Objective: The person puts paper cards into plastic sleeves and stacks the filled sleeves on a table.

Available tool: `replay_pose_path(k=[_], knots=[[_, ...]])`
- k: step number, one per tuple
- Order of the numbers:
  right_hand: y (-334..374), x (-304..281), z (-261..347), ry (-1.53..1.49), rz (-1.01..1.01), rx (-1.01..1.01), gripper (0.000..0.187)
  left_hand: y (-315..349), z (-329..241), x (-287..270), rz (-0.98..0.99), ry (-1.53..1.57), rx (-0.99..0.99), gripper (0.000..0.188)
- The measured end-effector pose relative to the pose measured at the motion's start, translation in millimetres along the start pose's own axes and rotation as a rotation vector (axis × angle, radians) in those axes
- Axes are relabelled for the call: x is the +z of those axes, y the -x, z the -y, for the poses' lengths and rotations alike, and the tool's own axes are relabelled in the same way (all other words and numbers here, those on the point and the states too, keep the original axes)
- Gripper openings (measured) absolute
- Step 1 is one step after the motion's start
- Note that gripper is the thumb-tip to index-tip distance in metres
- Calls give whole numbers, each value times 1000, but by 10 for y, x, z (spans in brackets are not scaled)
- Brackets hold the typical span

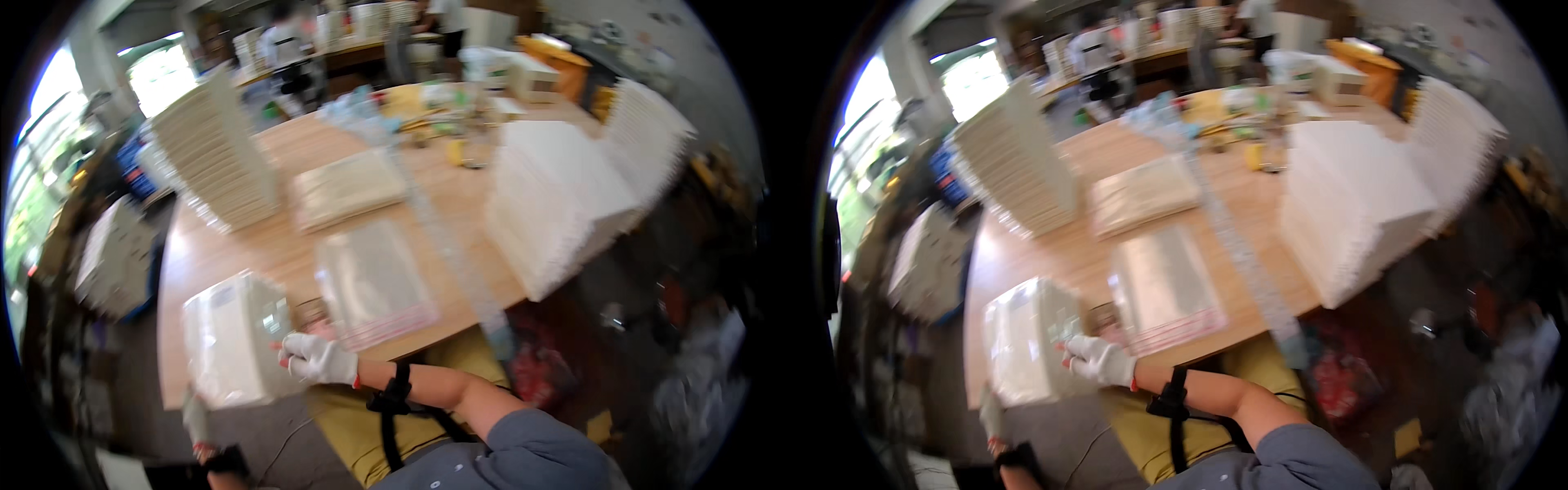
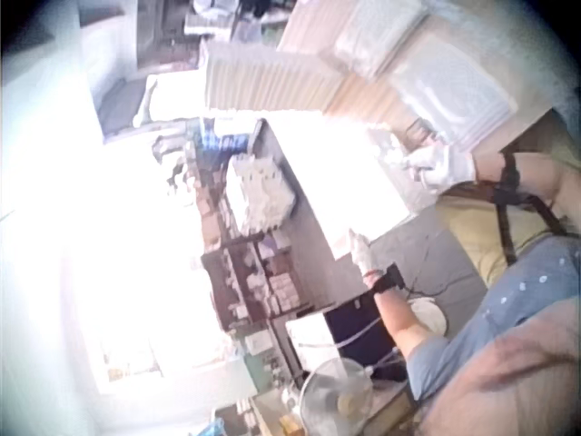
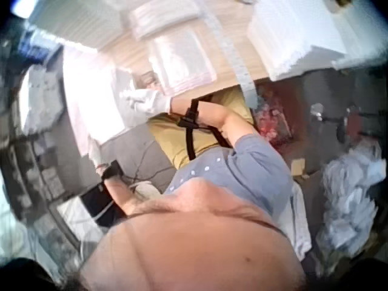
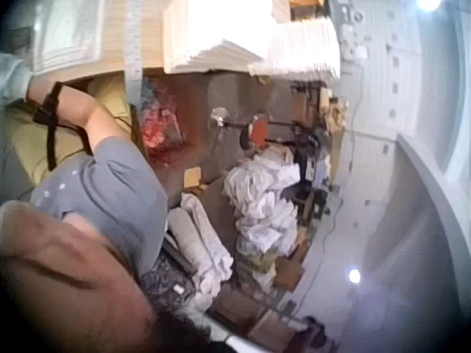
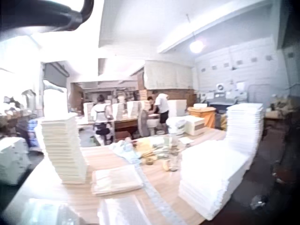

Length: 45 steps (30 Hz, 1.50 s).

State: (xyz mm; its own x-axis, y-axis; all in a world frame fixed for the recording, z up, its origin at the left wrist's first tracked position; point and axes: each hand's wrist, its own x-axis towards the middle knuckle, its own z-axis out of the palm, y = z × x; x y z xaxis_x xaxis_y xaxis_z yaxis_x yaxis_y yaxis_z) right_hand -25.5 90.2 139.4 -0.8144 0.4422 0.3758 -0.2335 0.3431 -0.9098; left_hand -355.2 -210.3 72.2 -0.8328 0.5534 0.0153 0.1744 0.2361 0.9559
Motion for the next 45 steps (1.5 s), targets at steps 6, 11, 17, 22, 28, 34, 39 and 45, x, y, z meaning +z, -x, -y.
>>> replay_pose_path(k=[6, 11, 17, 22, 28, 34, 39, 45], knots=[[1240, -1978, 597, 561, -392, -241, 11, 429, -1358, 664, -533, -1109, 947, 28], [2092, -3100, 1537, 199, -1139, 145, 19, -52, -1023, 679, 24, -1066, 812, 54], [2261, -3583, 1425, -429, -1150, 169, 19, 140, -1124, 884, 302, -1291, 668, 56], [2730, -3934, 1451, -497, -1269, 87, 27, 191, -1538, 1232, 288, -1222, 640, 54], [2846, -4427, 1330, -449, -1097, 135, 35, 450, -1713, 1148, 414, -1194, 843, 77], [2652, -4634, 1464, -134, -1203, 319, 35, 599, -1717, 1222, 443, -1153, 878, 69], [2658, -4968, 1360, -50, -1357, 412, 40, 481, -1442, 1218, 375, -1031, 1012, 49], [2505, -4510, 1449, -16, -1422, 232, 35, 627, -1617, 1311, 309, -1068, 1037, 44]])
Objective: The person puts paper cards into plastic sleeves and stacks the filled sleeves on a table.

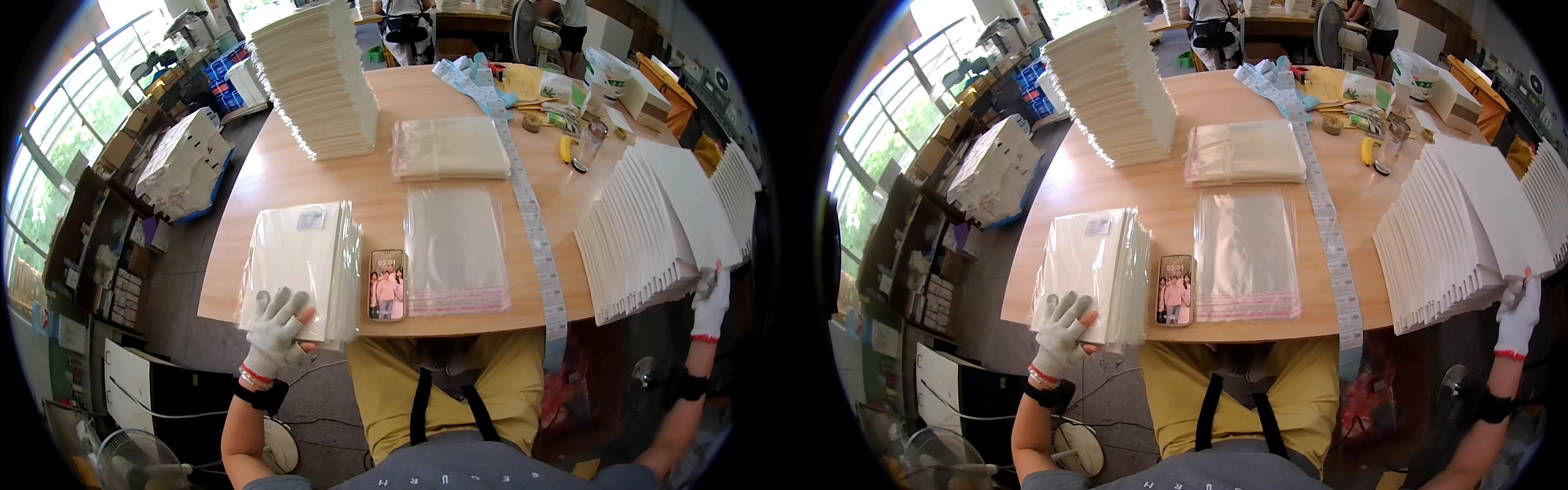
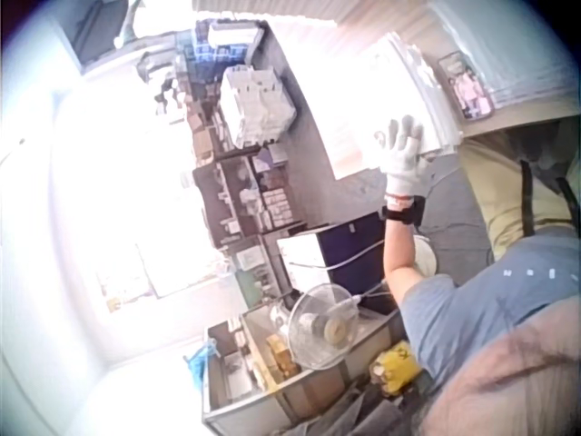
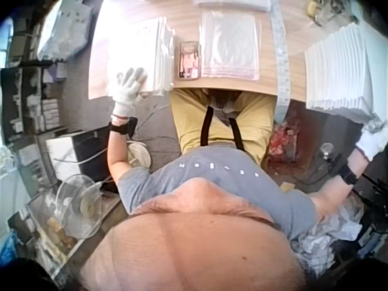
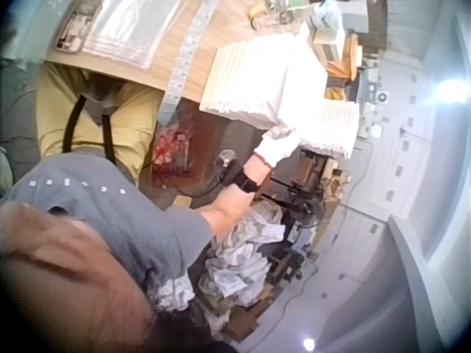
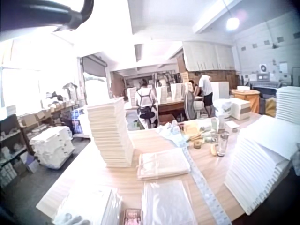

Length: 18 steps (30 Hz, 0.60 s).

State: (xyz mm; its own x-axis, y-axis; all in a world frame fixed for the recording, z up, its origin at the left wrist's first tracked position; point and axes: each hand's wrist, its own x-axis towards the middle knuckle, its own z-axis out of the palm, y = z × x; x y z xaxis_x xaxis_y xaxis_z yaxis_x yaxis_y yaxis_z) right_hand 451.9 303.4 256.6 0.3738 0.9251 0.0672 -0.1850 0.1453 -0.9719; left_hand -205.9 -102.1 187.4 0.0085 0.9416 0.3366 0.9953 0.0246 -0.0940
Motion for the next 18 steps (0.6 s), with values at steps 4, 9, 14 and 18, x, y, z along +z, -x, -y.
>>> replay_pose_path(k=[4, 9, 14, 18], knots=[[609, -185, -74, 63, 107, -247, 39, -159, -280, -75, -232, -28, 57, 42], [1503, 21, -390, 229, 260, -309, 46, -773, -1156, 494, -165, 586, 144, 28], [2160, 387, -693, 206, 646, 241, 46, -1731, -1653, 1935, 251, 158, -381, 22], [2311, 339, -1070, 244, 782, 521, 40, -2025, -1410, 2390, 381, -58, -138, 27]])
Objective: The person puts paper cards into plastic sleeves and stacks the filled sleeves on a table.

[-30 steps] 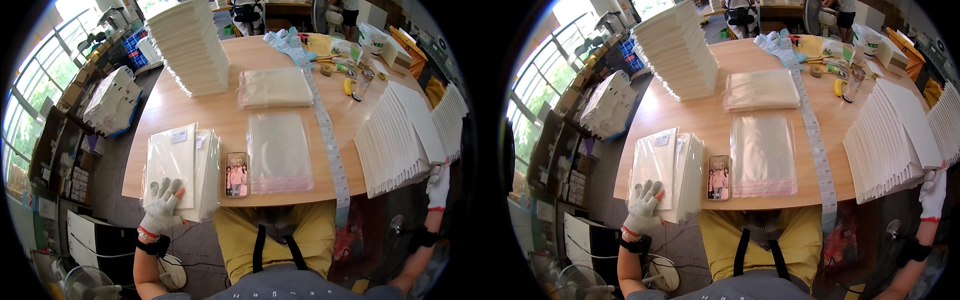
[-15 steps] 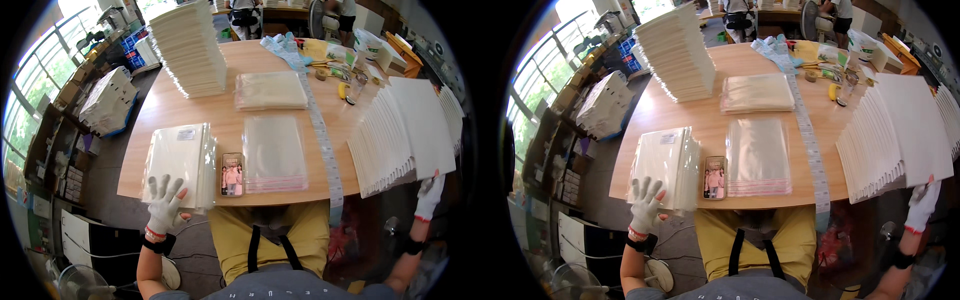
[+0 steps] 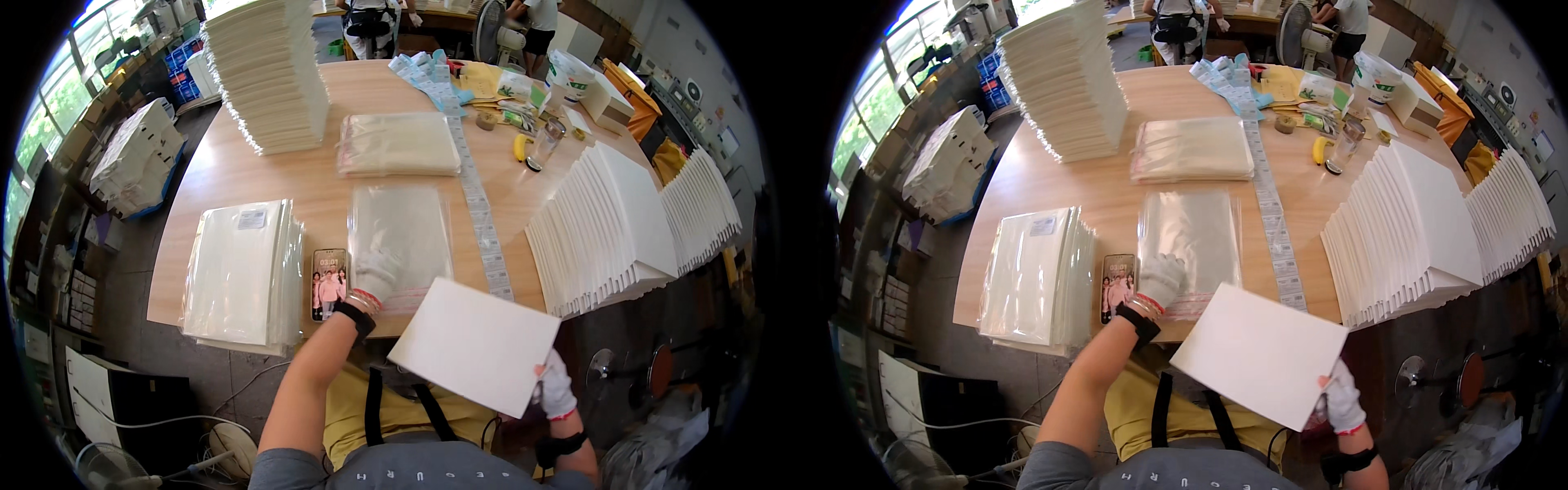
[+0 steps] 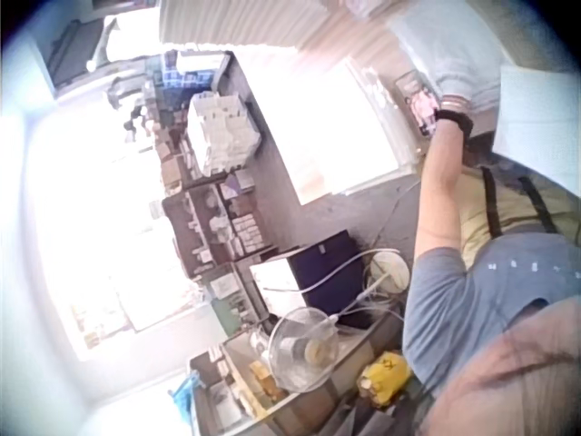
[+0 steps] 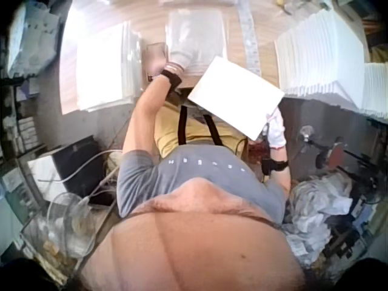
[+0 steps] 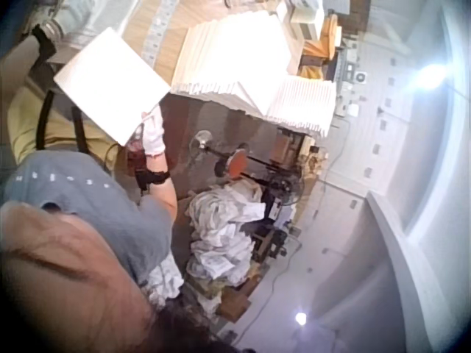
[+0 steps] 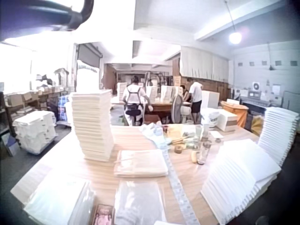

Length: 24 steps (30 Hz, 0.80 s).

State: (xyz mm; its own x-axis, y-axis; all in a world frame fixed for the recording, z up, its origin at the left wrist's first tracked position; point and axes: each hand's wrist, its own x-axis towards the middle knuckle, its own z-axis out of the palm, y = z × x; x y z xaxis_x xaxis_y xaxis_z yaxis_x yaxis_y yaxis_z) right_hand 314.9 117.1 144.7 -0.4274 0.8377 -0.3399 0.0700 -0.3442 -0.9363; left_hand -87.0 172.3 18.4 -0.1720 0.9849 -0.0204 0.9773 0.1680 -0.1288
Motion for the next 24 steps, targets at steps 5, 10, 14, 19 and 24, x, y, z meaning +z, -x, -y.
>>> replay_pose_path(k=[5, 10, 14, 19, 24], knots=[[-346, 280, -435, -195, -54, 79, 35, 17, 283, -187, -35, 244, 101, 20], [-521, 297, -752, -505, -159, 187, 34, 304, 216, -594, -311, 751, -393, 20], [-486, 425, -681, -615, -164, 166, 31, 415, 227, -682, 218, 1443, -529, 24], [-328, 580, -568, -613, -253, 111, 26, 632, -183, -450, 172, 1171, -331, 24], [16, 566, -636, -742, -104, 175, 30, 848, -1169, 76, -232, 837, 19, 35]])
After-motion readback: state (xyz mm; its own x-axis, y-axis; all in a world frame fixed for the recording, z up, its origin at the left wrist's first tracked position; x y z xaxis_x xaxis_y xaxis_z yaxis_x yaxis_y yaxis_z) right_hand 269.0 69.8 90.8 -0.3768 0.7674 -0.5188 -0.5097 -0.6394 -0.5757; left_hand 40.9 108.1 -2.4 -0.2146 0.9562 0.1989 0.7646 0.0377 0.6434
